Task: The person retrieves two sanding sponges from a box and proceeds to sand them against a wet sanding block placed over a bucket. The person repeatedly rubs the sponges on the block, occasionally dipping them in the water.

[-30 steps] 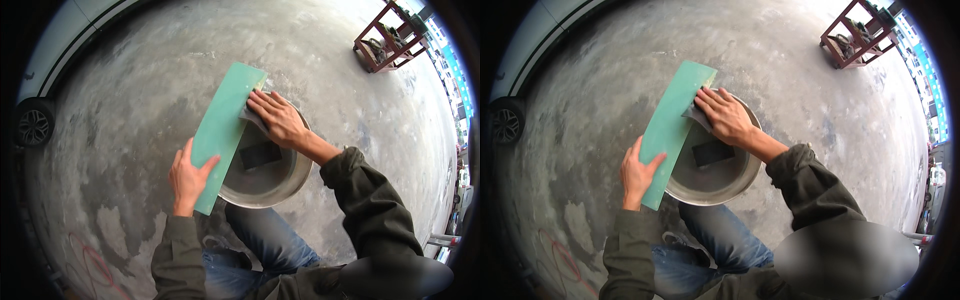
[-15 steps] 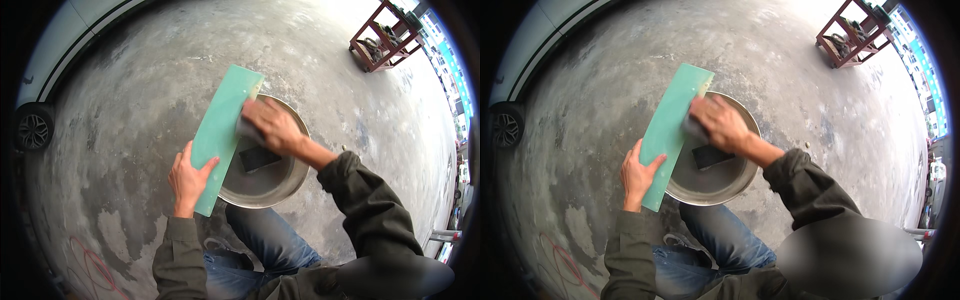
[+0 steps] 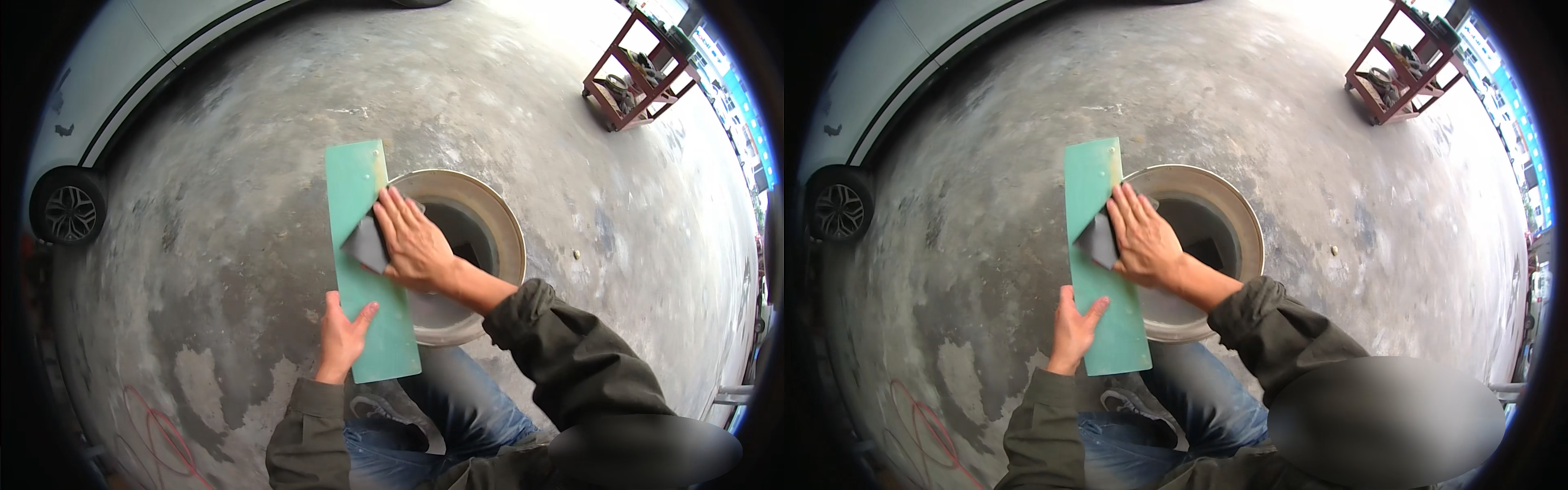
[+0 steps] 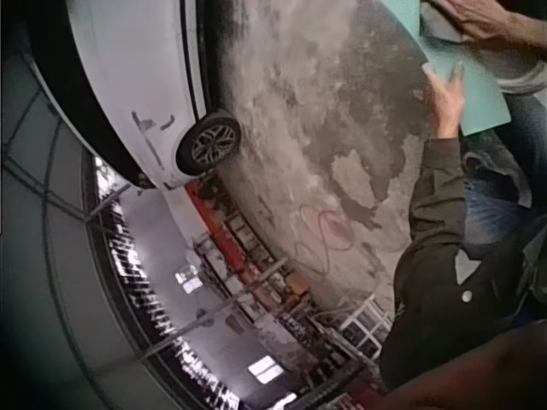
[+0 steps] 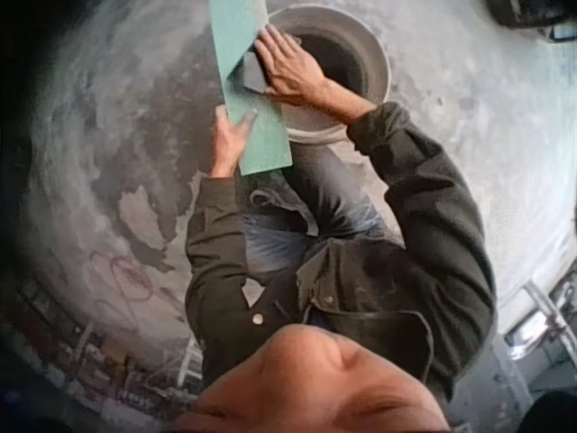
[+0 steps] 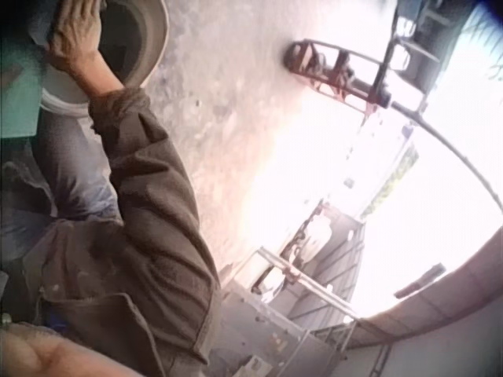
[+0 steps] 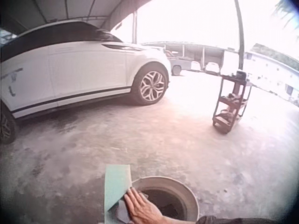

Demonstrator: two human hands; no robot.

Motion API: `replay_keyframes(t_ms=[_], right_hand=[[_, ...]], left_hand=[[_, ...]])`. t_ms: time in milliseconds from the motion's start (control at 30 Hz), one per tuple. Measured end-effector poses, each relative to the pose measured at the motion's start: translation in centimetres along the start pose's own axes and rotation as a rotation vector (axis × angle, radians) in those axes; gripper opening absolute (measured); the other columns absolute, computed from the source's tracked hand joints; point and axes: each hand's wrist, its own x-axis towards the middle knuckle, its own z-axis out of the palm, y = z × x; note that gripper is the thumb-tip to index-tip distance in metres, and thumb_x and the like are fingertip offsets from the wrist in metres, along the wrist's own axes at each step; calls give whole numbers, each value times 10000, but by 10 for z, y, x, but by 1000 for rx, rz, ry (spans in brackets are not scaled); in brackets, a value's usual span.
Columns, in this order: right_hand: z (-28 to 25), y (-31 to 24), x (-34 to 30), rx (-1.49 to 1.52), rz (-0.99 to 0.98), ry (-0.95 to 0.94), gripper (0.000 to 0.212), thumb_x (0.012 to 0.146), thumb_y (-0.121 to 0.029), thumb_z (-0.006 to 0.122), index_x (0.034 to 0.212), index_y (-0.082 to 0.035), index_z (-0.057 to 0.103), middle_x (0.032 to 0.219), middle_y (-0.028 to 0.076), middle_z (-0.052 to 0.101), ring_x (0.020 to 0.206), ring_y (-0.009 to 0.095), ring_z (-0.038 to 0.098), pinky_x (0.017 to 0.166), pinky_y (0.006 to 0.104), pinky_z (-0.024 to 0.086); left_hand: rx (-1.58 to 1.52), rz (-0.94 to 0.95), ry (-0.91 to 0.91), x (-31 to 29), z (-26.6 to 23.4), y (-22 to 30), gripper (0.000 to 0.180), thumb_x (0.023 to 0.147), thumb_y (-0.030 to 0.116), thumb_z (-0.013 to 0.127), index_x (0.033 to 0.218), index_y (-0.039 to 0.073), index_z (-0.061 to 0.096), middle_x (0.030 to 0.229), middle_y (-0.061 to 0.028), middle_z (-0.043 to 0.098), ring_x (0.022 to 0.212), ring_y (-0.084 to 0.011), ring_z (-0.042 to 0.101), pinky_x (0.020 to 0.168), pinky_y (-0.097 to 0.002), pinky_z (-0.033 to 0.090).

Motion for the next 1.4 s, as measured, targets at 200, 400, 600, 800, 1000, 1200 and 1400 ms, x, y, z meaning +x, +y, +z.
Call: replay_keyframes(t_ms=[200,400,600,800,1000,1200,1400], right_hand=[[4,-42,-6,-142,2,-82,945,803,-466,631,1455,156,345,1560,332,300,1499,427,238,1239,480,176],[3,4,35,-111,91,102,869,763,-292,619,1464,141,342,1555,292,334,1481,392,285,1222,496,191],[4,-22,-17,-78,-9,9,854,728,-264,622,1448,130,385,1538,278,376,1468,383,315,1208,544,207],[6,-34,-13,-23,68,42,875,701,-250,659,1451,112,389,1539,251,385,1464,364,317,1209,537,199],[-1,3,19,-73,54,105,816,747,-232,594,1457,110,382,1554,256,363,1478,361,303,1212,521,208],[8,-2,-23,-166,-126,23,843,743,-287,641,1456,94,404,1544,242,395,1462,350,348,1201,520,243],[9,-10,-16,-38,-56,66,710,835,-207,546,1467,80,399,1558,236,376,1485,325,320,1203,510,246]], left_hand=[[-61,20,49,-7,9,-12,455,903,257,774,1130,-25,497,1010,-185,703,921,-245,682,817,-378,524],[-128,68,78,-8,22,3,452,911,249,762,1143,-28,492,1008,-199,696,909,-285,687,811,-388,523],[-59,67,112,-14,20,-2,442,918,229,757,1151,-27,482,1004,-189,699,899,-255,686,808,-376,525],[-107,-52,52,-15,14,4,402,935,207,740,1157,-26,498,1060,-127,660,962,-180,612,867,-330,499],[-174,-1,33,-11,20,8,402,945,215,730,1161,-28,494,1069,-120,657,966,-166,603,872,-317,493],[-129,-43,25,-17,12,10,383,951,194,720,1161,-30,491,1066,-114,651,964,-156,597,875,-314,495],[-170,-3,22,-15,10,2,375,955,191,715,1158,-31,491,1068,-116,653,966,-156,601,878,-311,494]])
